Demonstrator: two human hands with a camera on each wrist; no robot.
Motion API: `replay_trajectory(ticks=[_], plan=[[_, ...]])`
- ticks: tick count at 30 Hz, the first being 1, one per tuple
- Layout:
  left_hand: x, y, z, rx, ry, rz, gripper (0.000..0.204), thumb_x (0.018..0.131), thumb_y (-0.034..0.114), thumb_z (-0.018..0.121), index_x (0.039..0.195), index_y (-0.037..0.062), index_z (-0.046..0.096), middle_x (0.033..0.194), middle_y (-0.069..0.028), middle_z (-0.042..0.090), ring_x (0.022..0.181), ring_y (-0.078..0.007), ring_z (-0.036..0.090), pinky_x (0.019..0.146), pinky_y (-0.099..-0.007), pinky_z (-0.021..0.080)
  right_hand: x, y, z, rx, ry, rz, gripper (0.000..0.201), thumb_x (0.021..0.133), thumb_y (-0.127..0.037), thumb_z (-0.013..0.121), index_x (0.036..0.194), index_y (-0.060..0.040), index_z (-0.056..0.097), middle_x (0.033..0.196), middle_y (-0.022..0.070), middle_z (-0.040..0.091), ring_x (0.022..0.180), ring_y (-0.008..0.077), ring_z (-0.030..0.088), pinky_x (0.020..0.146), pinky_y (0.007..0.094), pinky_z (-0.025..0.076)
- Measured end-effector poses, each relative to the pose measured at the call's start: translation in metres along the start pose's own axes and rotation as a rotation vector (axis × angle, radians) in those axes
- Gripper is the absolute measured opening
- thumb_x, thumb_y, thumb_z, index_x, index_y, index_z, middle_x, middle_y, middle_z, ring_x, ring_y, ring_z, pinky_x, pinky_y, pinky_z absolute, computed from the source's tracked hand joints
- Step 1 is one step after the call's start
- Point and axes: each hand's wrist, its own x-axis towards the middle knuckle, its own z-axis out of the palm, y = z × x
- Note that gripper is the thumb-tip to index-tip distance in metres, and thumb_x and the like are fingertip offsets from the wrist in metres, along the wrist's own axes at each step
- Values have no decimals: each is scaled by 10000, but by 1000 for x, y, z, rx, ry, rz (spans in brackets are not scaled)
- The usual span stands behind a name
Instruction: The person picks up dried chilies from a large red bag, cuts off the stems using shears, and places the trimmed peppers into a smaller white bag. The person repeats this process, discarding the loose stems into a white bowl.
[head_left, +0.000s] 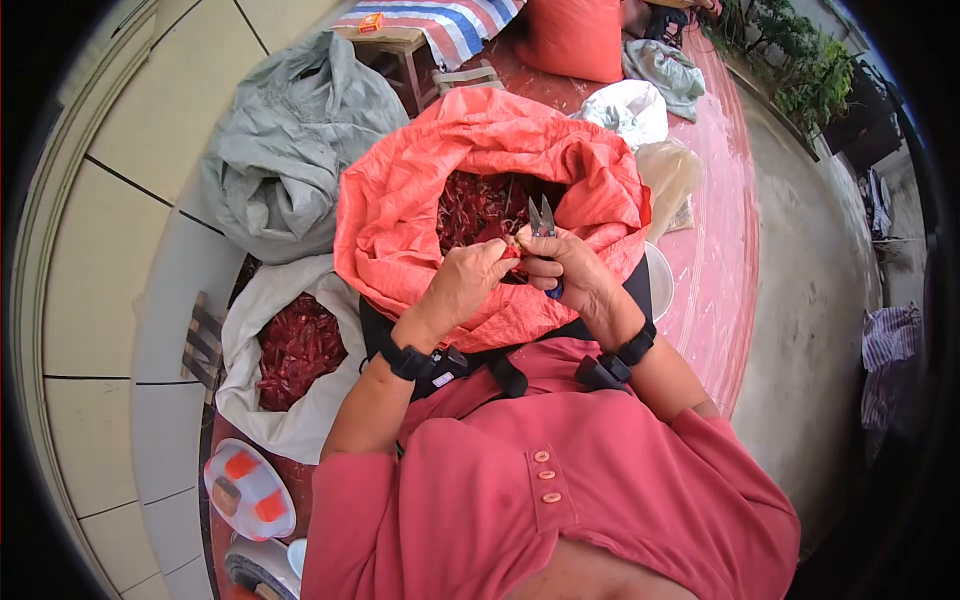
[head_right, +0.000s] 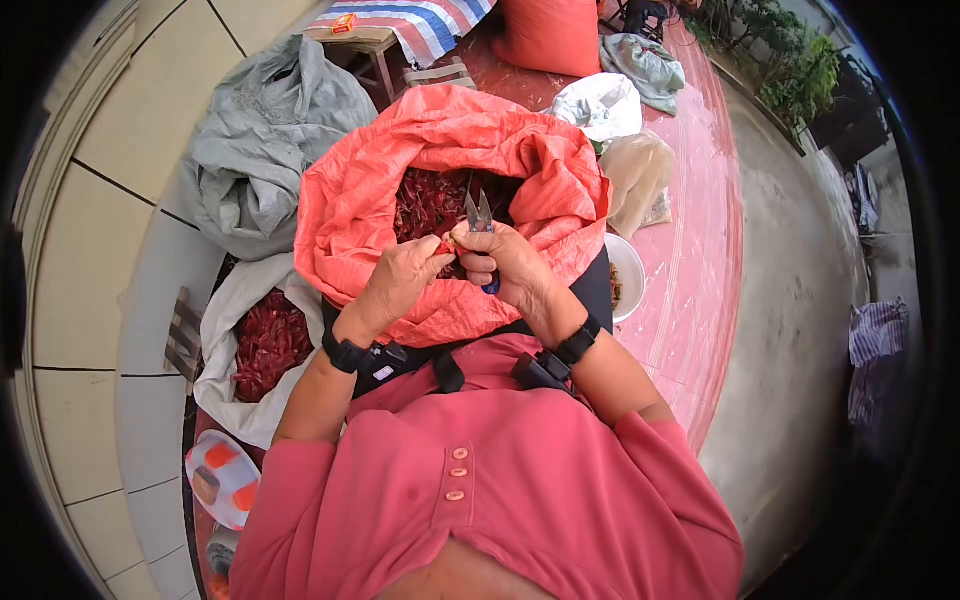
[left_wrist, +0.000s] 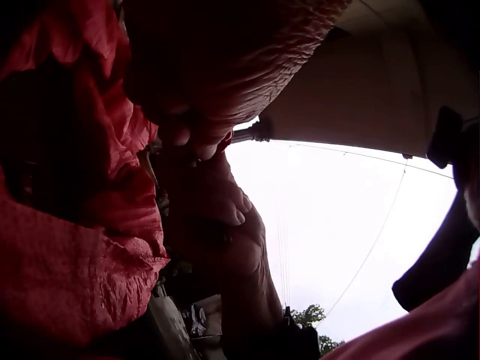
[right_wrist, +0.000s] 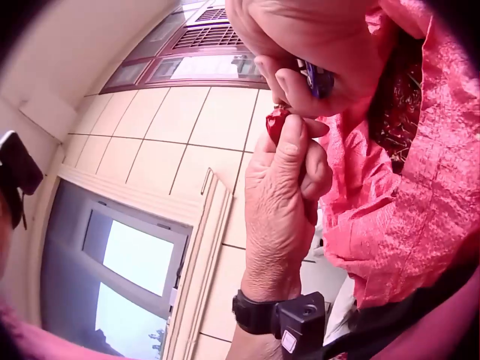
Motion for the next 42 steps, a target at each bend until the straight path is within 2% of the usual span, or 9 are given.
replay_trajectory(ticks=[8,18,21,24,25,29,33,38,42], plan=[[-11,-2,6,41,-91,19,209,909,176,593,865,4,484,752,-177,555,725,-357,582,603,-420,451,4,17,-33,288,-140,189,97,935,-148,590,947,-53,607,616,-65,458,445,24,329,398,198,269],[-2,17,25,-415,169,-300,265,983,248,469,1006,-14,503,875,-234,581,848,-397,575,691,-412,444,4,21,11,-1046,227,-1018,86,874,-41,606,941,-53,554,849,41,578,643,159,555,573,255,445],[-2,15,16,-367,48,-343,258,986,234,457,980,-17,515,819,-231,578,790,-398,580,661,-417,446,-14,13,20,-1649,280,-1131,113,848,-23,607,927,-36,527,917,67,575,687,203,583,612,278,466],[-2,18,7,-307,1,-266,254,982,224,458,946,-17,530,760,-227,571,738,-399,585,635,-417,448,-10,13,12,-1507,242,-1006,90,878,-43,594,901,-26,509,868,49,578,706,184,582,582,288,465],[-5,17,3,-186,-47,-251,228,973,199,470,954,-16,542,756,-223,583,727,-395,591,633,-400,455,-5,18,12,-992,155,-851,64,911,-74,581,891,-53,524,782,17,565,594,124,518,482,278,401],[-15,5,-2,-332,-136,-150,201,963,177,495,998,-8,566,743,-168,595,683,-290,601,637,-369,460,-21,5,13,-392,93,-218,76,927,-162,607,912,-97,571,631,-46,469,402,28,275,388,206,204],[-17,7,2,-515,-217,-127,179,959,149,508,1029,5,590,718,-86,576,673,-148,572,641,-309,457,-15,0,-3,-90,-20,126,146,938,-223,586,882,-89,579,630,-35,497,417,47,316,406,213,256],[-21,12,-8,-654,-292,-354,166,955,113,504,1058,22,597,793,-52,590,751,-108,581,700,-259,464,-29,-7,3,-357,187,-302,141,945,-202,576,908,-67,594,581,-36,474,427,44,355,410,215,278],[-53,8,-39,-514,-43,-313,220,967,115,492,1144,3,560,868,-28,578,831,-105,572,807,-261,458,-62,-32,-34,-632,580,-675,73,924,-143,613,947,-75,604,641,-51,495,450,25,362,415,205,281]])
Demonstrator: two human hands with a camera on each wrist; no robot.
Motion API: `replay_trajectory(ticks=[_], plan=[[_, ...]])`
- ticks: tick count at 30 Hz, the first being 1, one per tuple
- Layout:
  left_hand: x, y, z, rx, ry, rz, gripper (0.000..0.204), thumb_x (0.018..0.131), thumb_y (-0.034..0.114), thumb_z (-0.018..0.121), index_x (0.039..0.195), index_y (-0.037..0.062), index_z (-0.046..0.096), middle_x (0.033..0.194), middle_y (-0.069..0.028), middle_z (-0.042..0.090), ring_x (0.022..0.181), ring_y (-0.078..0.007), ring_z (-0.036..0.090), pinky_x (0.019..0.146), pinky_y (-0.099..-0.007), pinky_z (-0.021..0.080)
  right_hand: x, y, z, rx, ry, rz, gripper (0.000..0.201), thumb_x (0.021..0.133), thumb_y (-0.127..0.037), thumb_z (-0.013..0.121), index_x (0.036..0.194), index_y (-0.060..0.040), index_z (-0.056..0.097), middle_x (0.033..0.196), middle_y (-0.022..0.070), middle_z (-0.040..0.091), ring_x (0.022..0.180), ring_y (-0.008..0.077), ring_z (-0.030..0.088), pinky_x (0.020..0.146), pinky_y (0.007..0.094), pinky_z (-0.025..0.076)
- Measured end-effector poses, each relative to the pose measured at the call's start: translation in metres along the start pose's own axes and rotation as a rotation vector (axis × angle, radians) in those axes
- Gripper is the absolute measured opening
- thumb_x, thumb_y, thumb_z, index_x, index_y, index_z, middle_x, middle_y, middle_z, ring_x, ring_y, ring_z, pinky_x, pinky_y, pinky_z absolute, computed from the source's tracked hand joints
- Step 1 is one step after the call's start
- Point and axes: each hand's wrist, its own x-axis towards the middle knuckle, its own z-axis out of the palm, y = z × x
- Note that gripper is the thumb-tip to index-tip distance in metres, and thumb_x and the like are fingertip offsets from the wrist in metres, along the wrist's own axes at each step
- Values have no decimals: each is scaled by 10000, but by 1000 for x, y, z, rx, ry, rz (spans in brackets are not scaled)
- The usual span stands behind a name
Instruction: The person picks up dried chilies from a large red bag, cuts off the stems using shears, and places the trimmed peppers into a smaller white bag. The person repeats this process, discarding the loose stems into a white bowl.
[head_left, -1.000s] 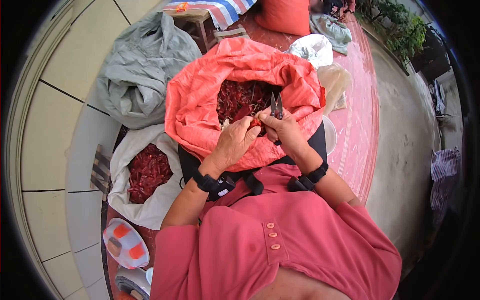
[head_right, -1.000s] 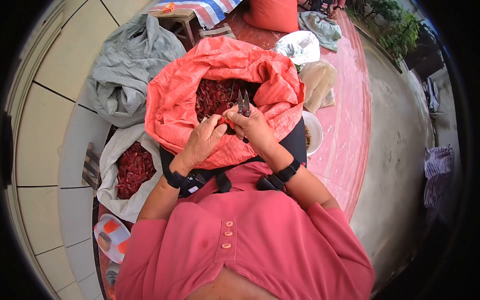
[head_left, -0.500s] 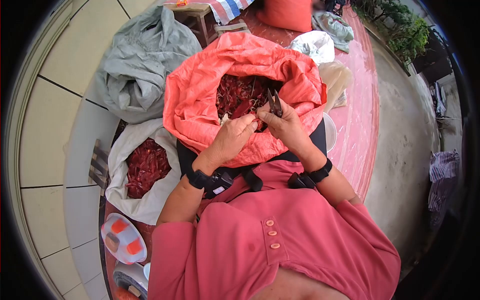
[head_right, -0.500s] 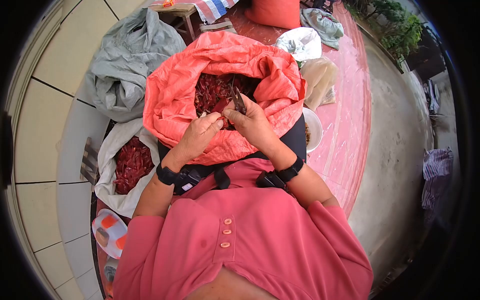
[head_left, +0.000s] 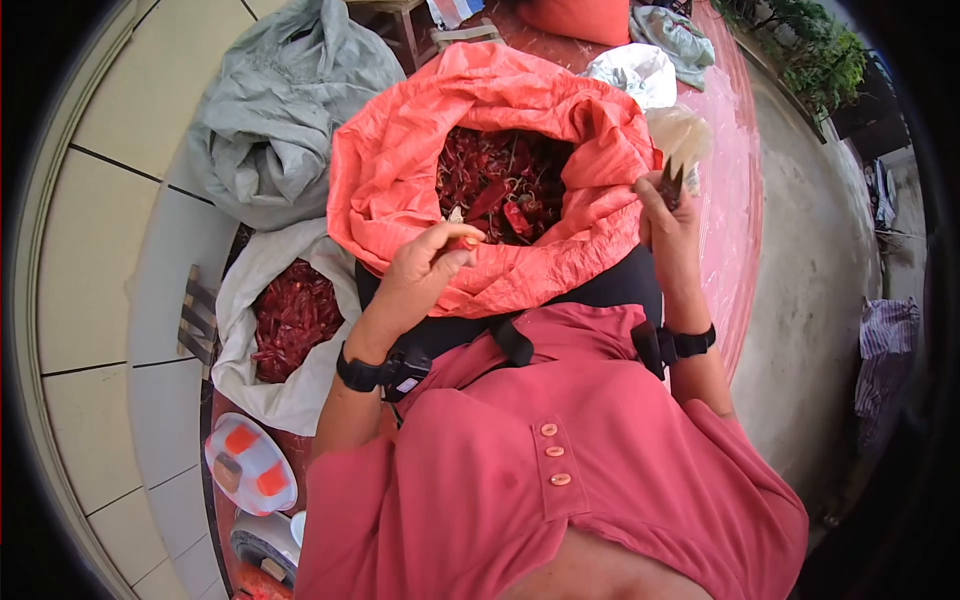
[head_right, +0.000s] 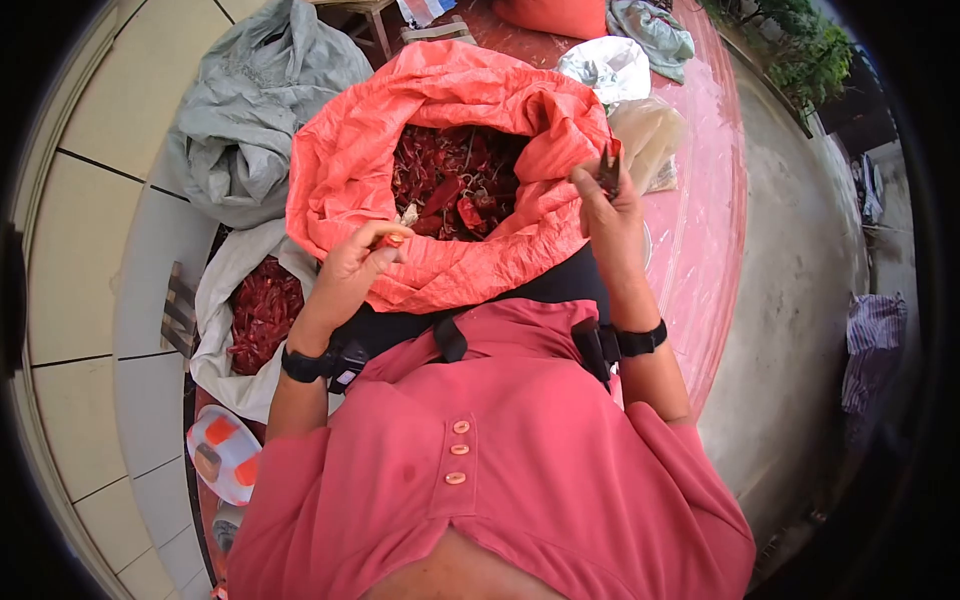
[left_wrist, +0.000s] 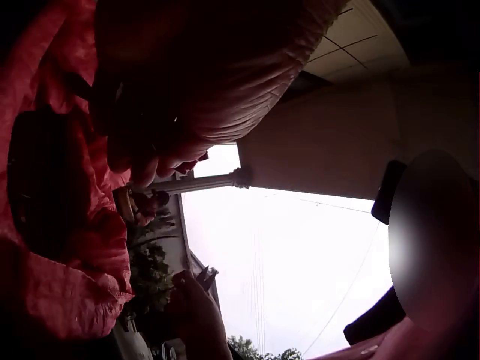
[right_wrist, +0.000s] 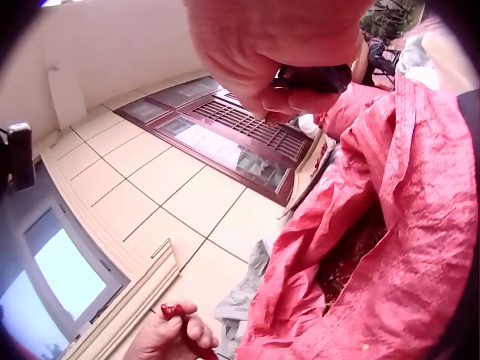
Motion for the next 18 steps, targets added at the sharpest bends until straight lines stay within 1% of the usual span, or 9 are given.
replay_trajectory(ticks=[2,4,6,9,12,13,14,16,18], plan=[[-24,-3,-26,144,207,-80,212,949,102,503,1125,7,575,911,-50,616,872,-117,601,811,-267,462,7,17,-36,-143,141,-143,48,911,-106,623,944,-76,605,680,-51,520,461,20,366,414,200,285],[-50,-23,-56,388,373,-192,214,888,55,550,1095,35,594,934,-102,652,854,-210,638,780,-309,487,10,39,-72,-363,245,-133,46,903,-85,621,938,-62,602,698,-42,548,466,22,374,411,202,298],[-78,-51,-85,688,427,-299,258,849,60,580,1106,38,593,933,-132,661,859,-287,635,804,-370,488,9,72,-104,-422,279,-56,87,883,-96,639,947,-48,606,728,-21,575,465,33,421,406,216,324],[-116,-99,-122,941,462,-522,292,837,75,593,1127,51,595,1007,-135,649,948,-325,597,851,-415,465,9,135,-145,-489,295,94,127,841,-115,672,944,-49,639,737,10,599,455,57,466,399,238,350],[-126,-109,-120,1363,570,-426,314,834,79,602,1148,63,596,1090,-134,620,1050,-324,547,888,-425,440,6,155,-148,-484,344,190,137,831,-115,674,949,-48,661,759,34,636,477,73,487,442,251,395],[-113,-98,-117,1222,604,-382,327,832,65,602,1159,66,595,1152,-127,593,1097,-330,512,905,-415,431,16,191,-167,-613,383,-107,148,848,-112,661,960,-16,665,792,44,653,476,55,473,441,224,373],[-97,-85,-107,1129,660,-291,320,830,53,599,1149,52,596,1101,-133,610,1048,-321,540,905,-413,432,21,190,-170,-676,423,-114,155,863,-144,652,929,-4,670,804,40,660,504,48,478,464,220,373],[-58,-50,-78,620,634,-292,296,834,44,589,1130,37,597,1054,-144,618,991,-317,562,901,-411,434,10,123,-124,-384,428,43,176,892,-194,639,875,-20,660,670,4,602,440,40,419,410,216,316],[-15,-25,-42,484,438,-208,268,842,66,588,1107,24,598,1028,-154,623,957,-316,576,892,-417,436,-1,75,-91,-60,291,261,226,919,-243,617,798,-52,629,550,-40,496,379,30,342,364,211,244]])
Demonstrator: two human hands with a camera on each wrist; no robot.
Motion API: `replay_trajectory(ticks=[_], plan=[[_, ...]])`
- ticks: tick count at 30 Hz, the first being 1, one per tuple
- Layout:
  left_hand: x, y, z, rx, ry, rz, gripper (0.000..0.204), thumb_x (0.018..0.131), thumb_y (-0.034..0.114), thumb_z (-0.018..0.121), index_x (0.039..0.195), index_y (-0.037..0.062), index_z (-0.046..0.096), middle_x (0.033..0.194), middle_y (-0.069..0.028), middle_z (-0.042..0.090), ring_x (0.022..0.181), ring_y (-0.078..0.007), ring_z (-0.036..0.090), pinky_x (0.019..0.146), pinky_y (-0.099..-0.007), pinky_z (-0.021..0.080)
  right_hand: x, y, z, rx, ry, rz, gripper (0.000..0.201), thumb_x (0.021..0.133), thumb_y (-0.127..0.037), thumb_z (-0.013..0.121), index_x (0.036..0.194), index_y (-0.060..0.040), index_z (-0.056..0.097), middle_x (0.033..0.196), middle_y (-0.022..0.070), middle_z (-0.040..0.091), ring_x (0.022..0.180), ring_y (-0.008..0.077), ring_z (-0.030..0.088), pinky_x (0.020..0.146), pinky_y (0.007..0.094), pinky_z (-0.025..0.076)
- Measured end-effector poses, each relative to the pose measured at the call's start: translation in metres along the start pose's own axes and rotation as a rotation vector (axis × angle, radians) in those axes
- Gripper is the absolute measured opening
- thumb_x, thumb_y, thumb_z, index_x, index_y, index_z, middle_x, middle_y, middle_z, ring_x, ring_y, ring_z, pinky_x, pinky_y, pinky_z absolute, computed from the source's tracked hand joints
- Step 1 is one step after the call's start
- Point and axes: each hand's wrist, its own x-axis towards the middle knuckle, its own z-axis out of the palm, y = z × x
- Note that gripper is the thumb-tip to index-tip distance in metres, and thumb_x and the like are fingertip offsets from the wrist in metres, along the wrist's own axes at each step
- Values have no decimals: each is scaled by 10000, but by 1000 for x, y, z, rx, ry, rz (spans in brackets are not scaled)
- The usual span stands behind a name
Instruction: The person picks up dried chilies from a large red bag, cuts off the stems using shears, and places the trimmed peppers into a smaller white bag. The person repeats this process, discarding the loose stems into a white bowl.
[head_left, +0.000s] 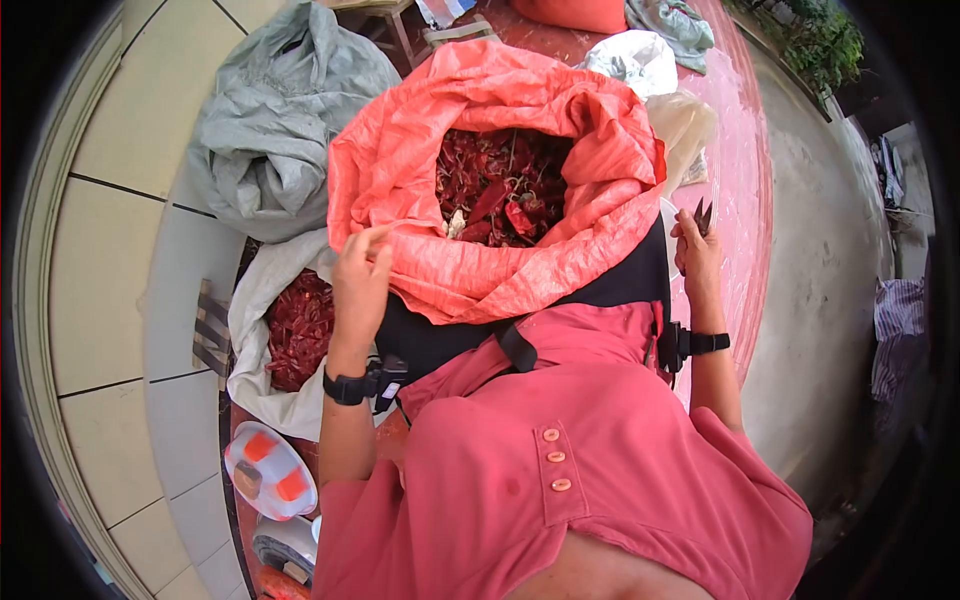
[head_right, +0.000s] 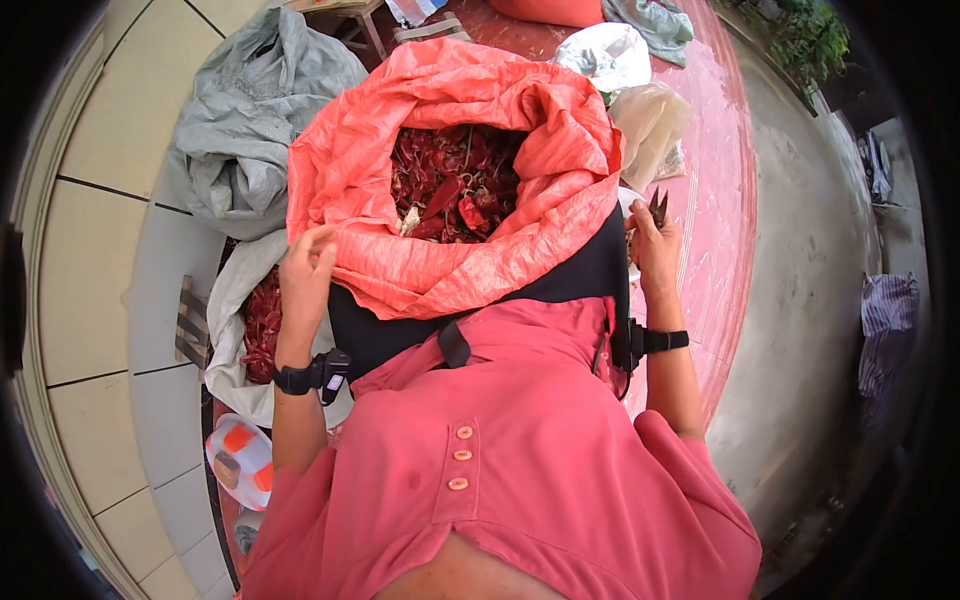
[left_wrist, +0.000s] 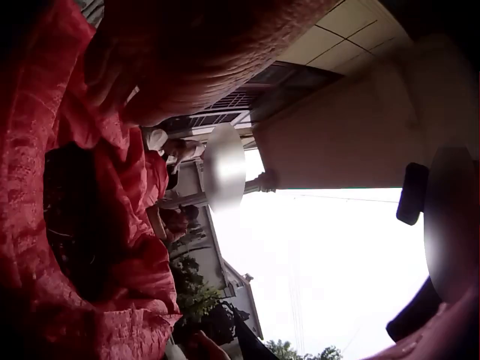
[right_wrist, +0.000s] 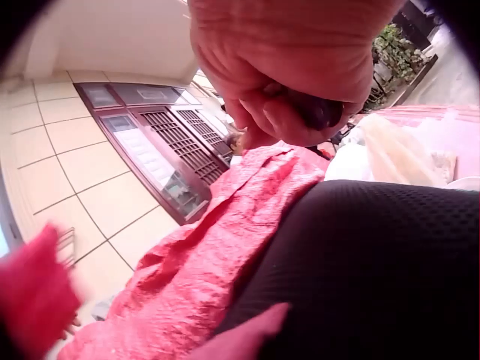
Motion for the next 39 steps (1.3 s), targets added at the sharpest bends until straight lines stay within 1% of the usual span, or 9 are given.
replay_trajectory(ticks=[4,7,11,16,21,29,32,35,39], plan=[[59,-2,101,253,-257,304,387,851,216,621,1171,2,576,1103,-187,626,1043,-327,577,903,-423,451,-37,-34,29,-93,-385,31,154,928,-223,617,940,-71,592,686,-21,570,482,25,432,427,197,342],[90,0,163,450,-326,176,505,837,325,646,1196,-14,536,1150,-208,605,1109,-380,533,928,-449,439,-54,-38,46,-242,-549,-145,139,927,-159,617,910,-26,578,711,-24,552,707,63,501,656,237,421],[107,-21,200,457,-307,-15,485,797,316,707,1139,-3,577,1161,-206,573,1144,-364,503,944,-471,430,-68,-48,53,-453,-677,-220,145,928,-157,615,865,-32,581,710,-18,547,697,57,496,634,238,431],[98,-14,179,124,-81,149,483,762,245,744,1143,-6,587,1089,-236,599,1079,-388,532,916,-448,435,-62,-48,63,-350,-624,-281,131,915,-141,623,923,-13,600,747,-17,561,723,60,501,664,243,438],[65,38,131,-345,-199,162,352,842,106,676,1174,27,587,986,-75,654,890,-118,590,808,-255,478,-37,-51,102,-43,-558,-211,169,913,-115,620,1045,-10,639,838,-37,595,793,50,529,731,211,433],[35,64,108,-317,-137,256,301,840,81,674,1125,11,611,856,-46,647,692,-64,540,599,-234,454,-51,-51,149,152,-711,-118,197,885,-110,660,1069,-39,664,918,-16,610,834,63,550,754,211,453],[31,64,106,-237,-106,286,291,842,69,666,1121,6,612,810,-36,634,685,-63,538,597,-228,451,-49,-44,150,-5,-674,-437,149,875,-104,669,1011,-43,687,886,-5,576,830,88,555,749,226,459],[30,62,106,-335,-226,185,360,823,108,678,1148,1,567,1043,-187,650,978,-292,634,836,-360,489,-53,-47,151,46,-662,-417,121,845,-77,686,961,-43,693,882,24,561,839,119,562,738,253,461],[23,68,105,-392,-350,339,460,848,156,660,1242,5,477,1188,-193,566,1135,-299,549,944,-377,431,-56,-53,148,-126,-613,-609,147,797,-47,704,935,-33,656,873,49,560,812,152,569,721,270,461]])
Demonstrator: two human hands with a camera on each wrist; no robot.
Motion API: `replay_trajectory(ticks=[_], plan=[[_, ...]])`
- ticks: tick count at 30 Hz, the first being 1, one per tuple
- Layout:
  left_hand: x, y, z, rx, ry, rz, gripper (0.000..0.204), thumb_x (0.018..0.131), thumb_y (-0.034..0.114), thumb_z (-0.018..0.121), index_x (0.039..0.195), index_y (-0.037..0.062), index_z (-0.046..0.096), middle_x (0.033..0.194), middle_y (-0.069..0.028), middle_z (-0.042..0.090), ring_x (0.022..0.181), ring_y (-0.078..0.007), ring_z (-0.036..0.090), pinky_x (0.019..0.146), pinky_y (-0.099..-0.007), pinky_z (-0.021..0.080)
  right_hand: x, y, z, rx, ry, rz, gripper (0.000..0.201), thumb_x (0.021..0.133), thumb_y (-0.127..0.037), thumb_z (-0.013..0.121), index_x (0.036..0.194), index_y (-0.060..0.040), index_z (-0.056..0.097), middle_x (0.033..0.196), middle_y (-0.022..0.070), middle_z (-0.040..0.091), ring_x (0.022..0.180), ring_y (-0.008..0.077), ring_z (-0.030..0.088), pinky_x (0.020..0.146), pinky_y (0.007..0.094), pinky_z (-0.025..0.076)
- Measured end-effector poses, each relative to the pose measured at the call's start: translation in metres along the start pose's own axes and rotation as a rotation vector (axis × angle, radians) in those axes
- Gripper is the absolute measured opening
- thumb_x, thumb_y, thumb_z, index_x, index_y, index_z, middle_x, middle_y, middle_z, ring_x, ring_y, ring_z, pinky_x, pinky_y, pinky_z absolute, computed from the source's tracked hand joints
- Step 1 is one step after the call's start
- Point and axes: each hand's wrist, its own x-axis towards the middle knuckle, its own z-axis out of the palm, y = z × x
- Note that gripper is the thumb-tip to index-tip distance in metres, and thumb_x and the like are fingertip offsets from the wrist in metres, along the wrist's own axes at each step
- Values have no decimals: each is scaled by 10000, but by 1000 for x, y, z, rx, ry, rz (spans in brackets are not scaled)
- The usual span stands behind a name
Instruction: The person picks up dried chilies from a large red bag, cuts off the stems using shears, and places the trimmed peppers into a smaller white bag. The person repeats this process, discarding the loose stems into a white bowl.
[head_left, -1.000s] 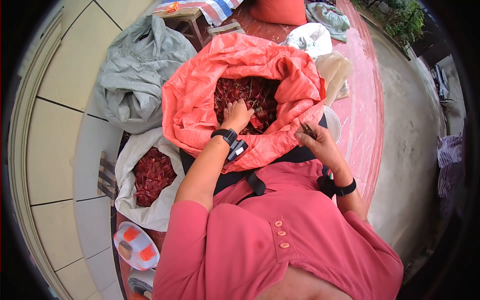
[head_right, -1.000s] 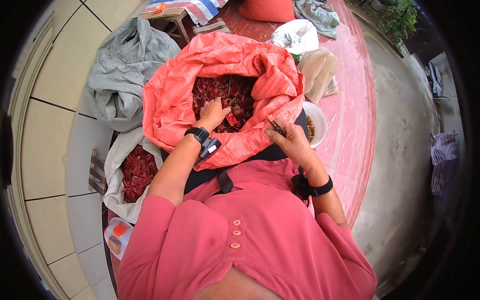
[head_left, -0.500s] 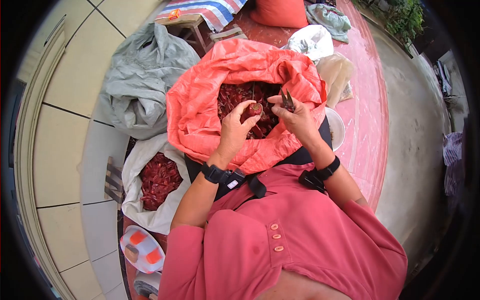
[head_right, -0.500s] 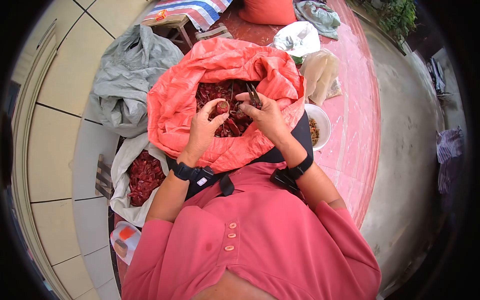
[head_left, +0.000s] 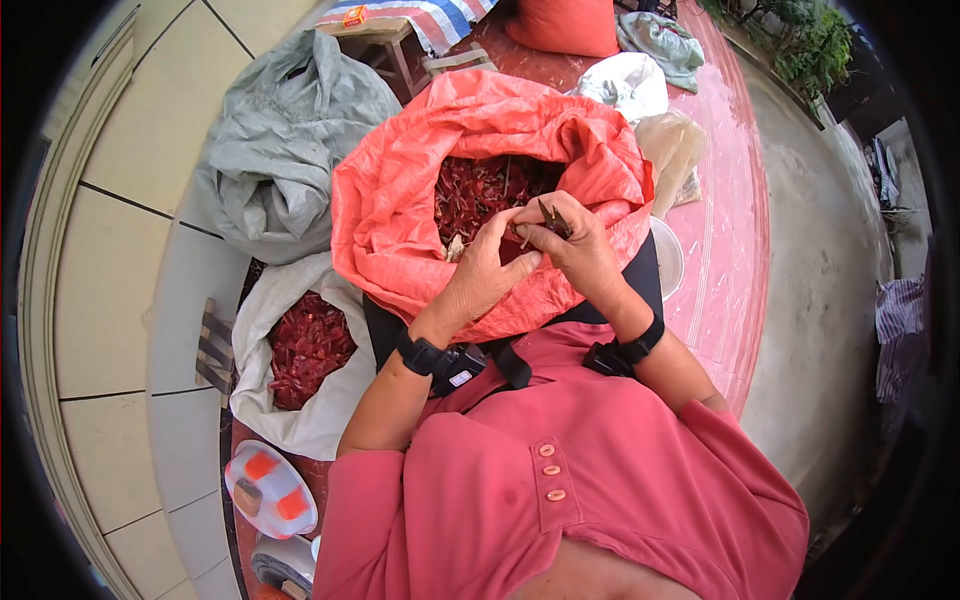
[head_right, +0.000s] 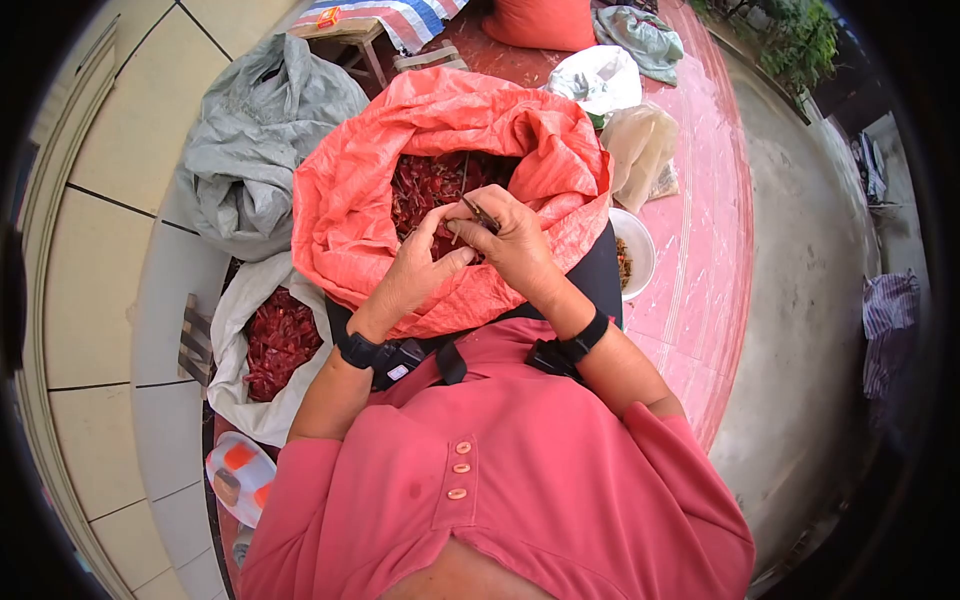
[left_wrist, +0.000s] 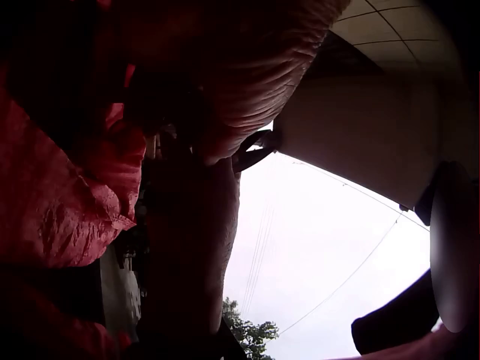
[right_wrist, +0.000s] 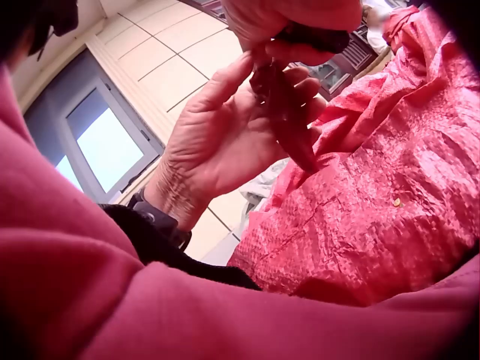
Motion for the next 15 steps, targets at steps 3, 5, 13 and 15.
replay_trajectory(ticks=[3,5,13,15], plan=[[3,5,-2,-47,-61,-129,405,860,163,651,1193,-1,491,1144,-185,577,1099,-283,562,921,-377,440,-1,-4,4,-62,-6,-50,155,785,-46,702,915,-26,621,872,59,562,791,172,573,705,278,463],[2,-1,-2,-41,-64,-114,339,868,166,642,1130,-4,509,1085,-191,591,1045,-296,582,882,-382,454,-1,-8,3,-75,-39,-91,154,794,-52,693,911,-22,597,874,56,565,770,179,578,686,281,466],[0,7,-10,314,-117,30,261,885,207,623,959,-31,545,831,-230,614,796,-417,611,670,-458,488,-11,-23,5,117,-69,129,116,918,-130,611,922,-29,555,759,20,553,677,95,551,585,247,466],[-3,8,-12,443,-88,123,272,885,215,620,938,-40,542,810,-227,612,769,-421,606,647,-472,484,-12,-30,5,361,-51,317,123,943,-157,590,929,-39,559,743,0,547,640,67,522,535,231,434]])
